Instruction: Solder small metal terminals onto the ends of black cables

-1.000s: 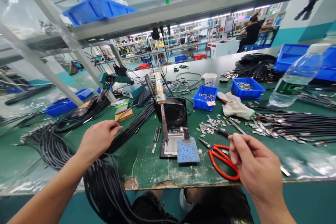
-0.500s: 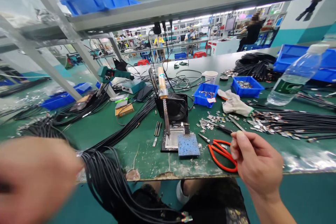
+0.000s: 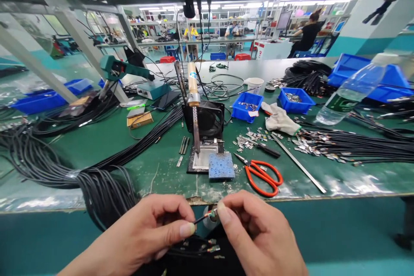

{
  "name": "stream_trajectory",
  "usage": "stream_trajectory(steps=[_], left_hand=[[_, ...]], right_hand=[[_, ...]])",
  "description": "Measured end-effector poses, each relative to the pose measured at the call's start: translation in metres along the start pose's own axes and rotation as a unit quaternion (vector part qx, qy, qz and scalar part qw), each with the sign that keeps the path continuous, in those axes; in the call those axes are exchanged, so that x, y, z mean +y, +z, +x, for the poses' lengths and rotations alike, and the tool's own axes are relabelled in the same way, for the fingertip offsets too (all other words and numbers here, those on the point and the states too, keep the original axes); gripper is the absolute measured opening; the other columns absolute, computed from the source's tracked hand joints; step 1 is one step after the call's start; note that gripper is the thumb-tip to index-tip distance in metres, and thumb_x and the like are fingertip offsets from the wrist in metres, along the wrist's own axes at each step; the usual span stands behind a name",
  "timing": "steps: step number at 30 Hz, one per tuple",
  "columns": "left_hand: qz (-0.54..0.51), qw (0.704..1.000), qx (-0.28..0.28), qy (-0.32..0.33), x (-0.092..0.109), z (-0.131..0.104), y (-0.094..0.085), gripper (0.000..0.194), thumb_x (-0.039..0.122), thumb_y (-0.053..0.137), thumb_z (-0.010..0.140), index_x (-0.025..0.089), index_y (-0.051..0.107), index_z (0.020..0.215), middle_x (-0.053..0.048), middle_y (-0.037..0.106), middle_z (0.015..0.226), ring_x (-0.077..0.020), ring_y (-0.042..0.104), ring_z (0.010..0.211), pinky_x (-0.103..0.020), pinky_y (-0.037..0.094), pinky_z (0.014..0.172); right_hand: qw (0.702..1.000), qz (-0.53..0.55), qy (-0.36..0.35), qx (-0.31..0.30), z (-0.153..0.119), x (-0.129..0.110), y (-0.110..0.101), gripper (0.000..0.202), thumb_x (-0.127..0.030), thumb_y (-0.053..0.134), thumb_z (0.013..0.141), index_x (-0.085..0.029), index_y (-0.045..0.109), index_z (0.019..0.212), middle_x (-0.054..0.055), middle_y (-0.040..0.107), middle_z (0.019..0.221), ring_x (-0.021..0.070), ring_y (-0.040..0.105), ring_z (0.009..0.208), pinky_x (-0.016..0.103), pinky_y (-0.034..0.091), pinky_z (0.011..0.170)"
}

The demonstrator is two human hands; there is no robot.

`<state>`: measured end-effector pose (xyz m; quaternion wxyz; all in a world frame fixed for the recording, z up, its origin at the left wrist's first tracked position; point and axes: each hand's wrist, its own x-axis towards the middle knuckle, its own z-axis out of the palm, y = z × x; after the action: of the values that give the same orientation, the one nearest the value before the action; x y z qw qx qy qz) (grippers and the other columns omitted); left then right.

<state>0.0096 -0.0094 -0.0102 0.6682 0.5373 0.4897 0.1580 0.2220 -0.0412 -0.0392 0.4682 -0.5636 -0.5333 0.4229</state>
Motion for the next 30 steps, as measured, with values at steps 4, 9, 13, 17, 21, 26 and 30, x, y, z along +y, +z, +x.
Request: stream_trajectory(steps=[4,9,13,17,21,26,30], left_hand=[[0.020,1.000,-0.002,-0.011,-0.004,-0.003,-0.001,0.031,0.049,0.066,0.094,0.019,0.064,0.086,0.009,0.042,0.060,-0.0096,0.035,0.053,-0.022,0.025,0.048],[0.106,0.993,0.034,0.028,0.002,-0.005,0.006,0.023,0.039,0.066,0.096,0.020,0.066,0.084,0.007,0.048,0.067,-0.0119,0.042,0.063,-0.023,0.033,0.057],[0.203,0.961,0.124,0.142,0.003,0.001,0.021,0.014,0.026,0.079,0.085,0.021,0.069,0.094,0.004,0.060,0.080,-0.0147,0.053,0.072,-0.024,0.041,0.065],[0.264,0.922,0.145,0.244,-0.004,0.007,0.028,0.014,0.018,0.060,0.098,0.020,0.066,0.086,-0.001,0.065,0.083,-0.0159,0.061,0.075,-0.025,0.045,0.068],[0.275,0.923,0.143,0.229,-0.007,0.006,0.024,0.020,0.020,0.056,0.101,0.021,0.066,0.083,-0.001,0.068,0.080,-0.0149,0.059,0.070,-0.024,0.043,0.064],[0.251,0.936,0.147,0.197,-0.005,0.003,0.022,0.024,0.022,0.056,0.101,0.021,0.066,0.080,0.001,0.067,0.077,-0.0134,0.054,0.062,-0.025,0.040,0.059],[0.226,0.945,0.147,0.184,-0.009,0.004,0.023,0.025,0.025,0.053,0.103,0.021,0.067,0.083,0.001,0.066,0.079,-0.0122,0.051,0.059,-0.026,0.040,0.060]], right_hand=[[0.999,-0.001,0.018,-0.050,0.004,0.004,0.004,0.036,-0.055,0.069,0.088,-0.023,0.070,0.072,-0.005,0.048,0.055,0.0094,0.043,0.048,0.017,0.040,0.044],[0.999,-0.004,-0.014,-0.038,0.003,0.011,0.003,0.030,-0.050,0.071,0.089,-0.022,0.071,0.077,-0.005,0.051,0.056,0.0108,0.046,0.049,0.018,0.041,0.042],[0.999,-0.010,-0.037,-0.025,0.001,0.015,-0.001,0.026,-0.048,0.071,0.089,-0.024,0.073,0.079,-0.003,0.061,0.059,0.0120,0.054,0.050,0.018,0.045,0.044],[0.995,-0.058,-0.086,-0.003,0.001,0.015,-0.003,0.023,-0.043,0.067,0.093,-0.026,0.073,0.079,-0.003,0.068,0.064,0.0128,0.060,0.054,0.020,0.048,0.050],[0.990,-0.094,-0.101,-0.011,0.001,0.013,0.000,0.033,-0.043,0.062,0.097,-0.025,0.068,0.070,-0.005,0.061,0.059,0.0109,0.053,0.052,0.020,0.043,0.051],[0.998,-0.050,-0.008,-0.024,0.000,0.010,0.009,0.038,-0.050,0.061,0.096,-0.023,0.066,0.069,-0.005,0.053,0.057,0.0103,0.045,0.052,0.021,0.037,0.049],[0.998,-0.015,0.048,-0.025,-0.002,0.010,0.013,0.038,-0.051,0.066,0.092,-0.022,0.064,0.067,-0.006,0.046,0.056,0.0097,0.038,0.052,0.021,0.032,0.047]])
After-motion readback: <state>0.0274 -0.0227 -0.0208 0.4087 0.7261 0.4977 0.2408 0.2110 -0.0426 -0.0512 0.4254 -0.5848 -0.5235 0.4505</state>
